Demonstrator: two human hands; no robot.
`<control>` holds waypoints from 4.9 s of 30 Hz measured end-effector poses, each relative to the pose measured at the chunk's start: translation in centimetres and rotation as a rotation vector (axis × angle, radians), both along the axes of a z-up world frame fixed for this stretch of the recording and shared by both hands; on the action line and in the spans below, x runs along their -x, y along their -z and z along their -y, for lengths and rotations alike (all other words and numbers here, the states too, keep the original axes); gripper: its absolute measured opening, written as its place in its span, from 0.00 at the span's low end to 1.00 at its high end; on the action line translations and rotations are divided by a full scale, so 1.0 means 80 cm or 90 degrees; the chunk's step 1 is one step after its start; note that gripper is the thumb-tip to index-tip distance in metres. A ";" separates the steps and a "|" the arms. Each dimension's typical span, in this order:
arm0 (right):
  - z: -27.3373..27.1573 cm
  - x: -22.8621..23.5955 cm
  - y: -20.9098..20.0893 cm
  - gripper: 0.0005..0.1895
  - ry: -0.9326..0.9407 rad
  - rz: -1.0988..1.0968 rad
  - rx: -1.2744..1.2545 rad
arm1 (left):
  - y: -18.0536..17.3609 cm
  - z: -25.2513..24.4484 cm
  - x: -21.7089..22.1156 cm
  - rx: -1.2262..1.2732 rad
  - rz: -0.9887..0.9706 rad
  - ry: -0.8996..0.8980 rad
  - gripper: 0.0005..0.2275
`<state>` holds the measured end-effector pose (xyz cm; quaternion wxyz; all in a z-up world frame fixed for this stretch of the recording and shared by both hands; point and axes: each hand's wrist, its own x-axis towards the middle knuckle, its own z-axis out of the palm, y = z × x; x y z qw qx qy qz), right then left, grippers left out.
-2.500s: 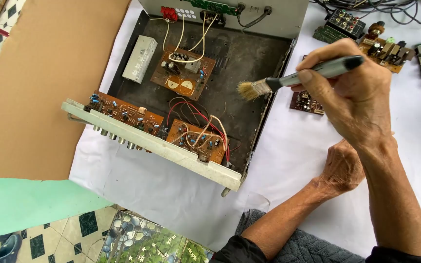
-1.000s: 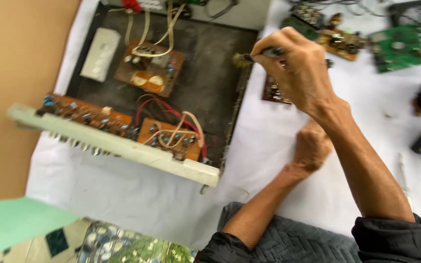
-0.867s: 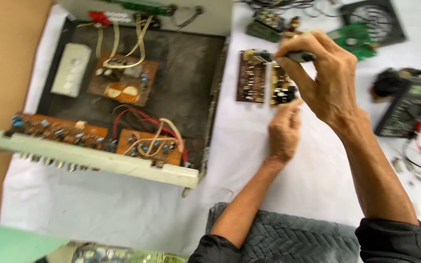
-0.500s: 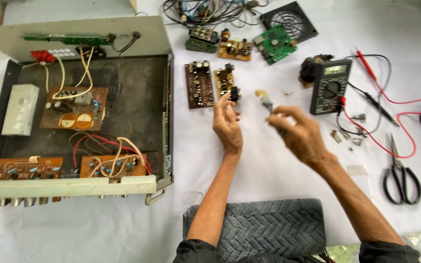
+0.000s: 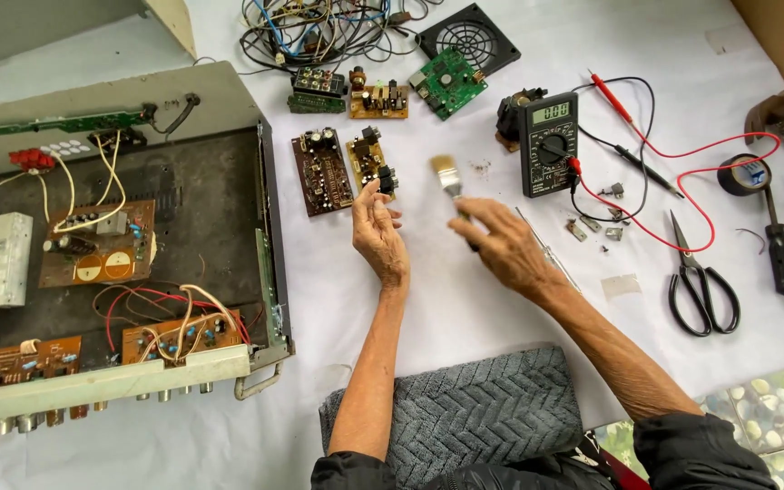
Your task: The person cleans a disassembled electronic device using a brush and a cloth. They wipe the interior of the metal casing and then meticulously brush dust off several small circuit boards and components laid out on a white sheet.
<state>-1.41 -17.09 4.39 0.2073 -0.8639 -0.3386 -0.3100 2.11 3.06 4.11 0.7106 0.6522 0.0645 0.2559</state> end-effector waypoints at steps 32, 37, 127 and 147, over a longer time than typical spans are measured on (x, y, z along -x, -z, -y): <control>0.007 0.080 -0.045 0.14 0.074 -0.112 0.039 | -0.001 -0.001 0.000 -0.028 0.002 0.015 0.11; 0.000 0.092 -0.061 0.29 0.124 -0.142 0.109 | 0.002 0.001 -0.003 -0.033 0.002 0.027 0.11; 0.262 0.035 -0.014 0.05 0.333 -0.329 -0.024 | -0.018 0.009 0.003 -0.125 0.045 0.048 0.10; 0.278 0.077 -0.014 0.07 0.400 -0.245 -0.010 | -0.020 0.012 0.004 -0.113 0.037 0.041 0.10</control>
